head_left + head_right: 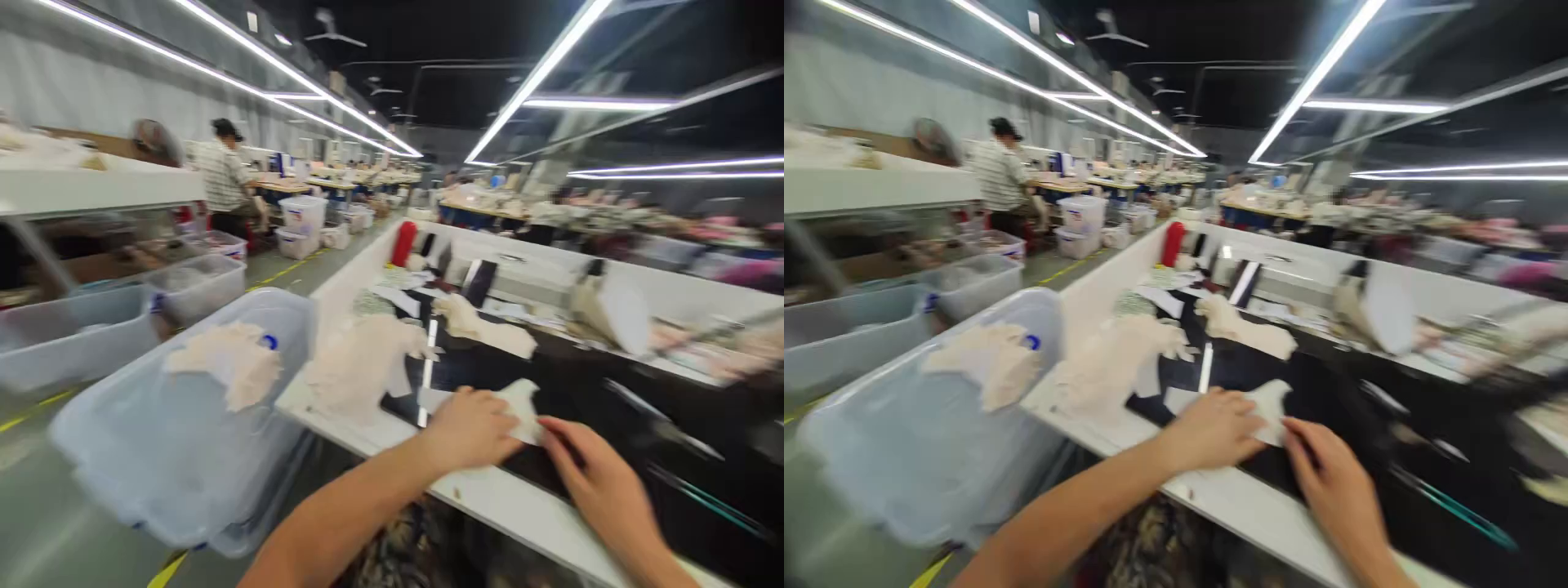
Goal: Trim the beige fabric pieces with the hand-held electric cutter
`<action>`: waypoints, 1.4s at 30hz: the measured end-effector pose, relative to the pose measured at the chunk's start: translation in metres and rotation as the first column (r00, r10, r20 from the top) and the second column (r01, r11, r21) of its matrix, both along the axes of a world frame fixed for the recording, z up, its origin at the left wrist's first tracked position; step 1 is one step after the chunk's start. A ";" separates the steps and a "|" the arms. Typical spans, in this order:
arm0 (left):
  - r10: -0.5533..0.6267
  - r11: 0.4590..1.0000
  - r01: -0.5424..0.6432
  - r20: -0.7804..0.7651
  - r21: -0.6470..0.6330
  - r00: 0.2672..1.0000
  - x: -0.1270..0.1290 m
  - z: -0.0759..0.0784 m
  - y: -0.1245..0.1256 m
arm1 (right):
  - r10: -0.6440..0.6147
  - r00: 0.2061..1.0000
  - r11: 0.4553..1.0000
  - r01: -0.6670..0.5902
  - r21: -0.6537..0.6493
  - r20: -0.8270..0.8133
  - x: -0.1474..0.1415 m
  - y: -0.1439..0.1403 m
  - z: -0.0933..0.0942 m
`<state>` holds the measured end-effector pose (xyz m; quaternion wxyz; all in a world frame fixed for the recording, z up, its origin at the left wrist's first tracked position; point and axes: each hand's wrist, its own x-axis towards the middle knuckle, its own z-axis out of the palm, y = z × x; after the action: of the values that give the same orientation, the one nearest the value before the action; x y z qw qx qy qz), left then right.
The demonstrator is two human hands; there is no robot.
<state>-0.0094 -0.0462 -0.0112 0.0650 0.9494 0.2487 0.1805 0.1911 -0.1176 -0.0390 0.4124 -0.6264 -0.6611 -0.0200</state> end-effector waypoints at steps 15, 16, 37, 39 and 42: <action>-0.080 0.997 0.077 0.123 0.031 0.989 -0.018 -0.029 0.031 | -0.055 0.981 0.991 0.077 -0.109 0.188 -0.020 0.006 0.002; -0.082 0.996 0.078 0.137 0.032 0.987 -0.018 -0.033 0.033 | -0.057 0.979 0.990 0.081 -0.116 0.197 -0.020 0.007 0.002; 0.096 0.992 -0.104 -0.102 -0.068 0.990 -0.040 -0.003 0.015 | 0.096 0.995 0.995 -0.095 -0.027 0.009 -0.043 0.028 -0.021; 0.103 0.992 -0.109 -0.095 -0.062 0.990 -0.038 -0.003 0.015 | 0.127 0.992 0.992 -0.126 -0.012 0.019 -0.039 0.031 -0.024; 0.102 0.993 -0.108 -0.097 -0.057 0.990 -0.033 -0.003 0.012 | 0.206 0.978 0.978 -0.207 0.019 0.040 -0.025 0.035 -0.034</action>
<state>-0.0426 -0.0345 -0.0145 0.0731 0.9399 0.3065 0.1311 0.1659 -0.0822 -0.0731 0.4068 -0.5492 -0.7300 0.0032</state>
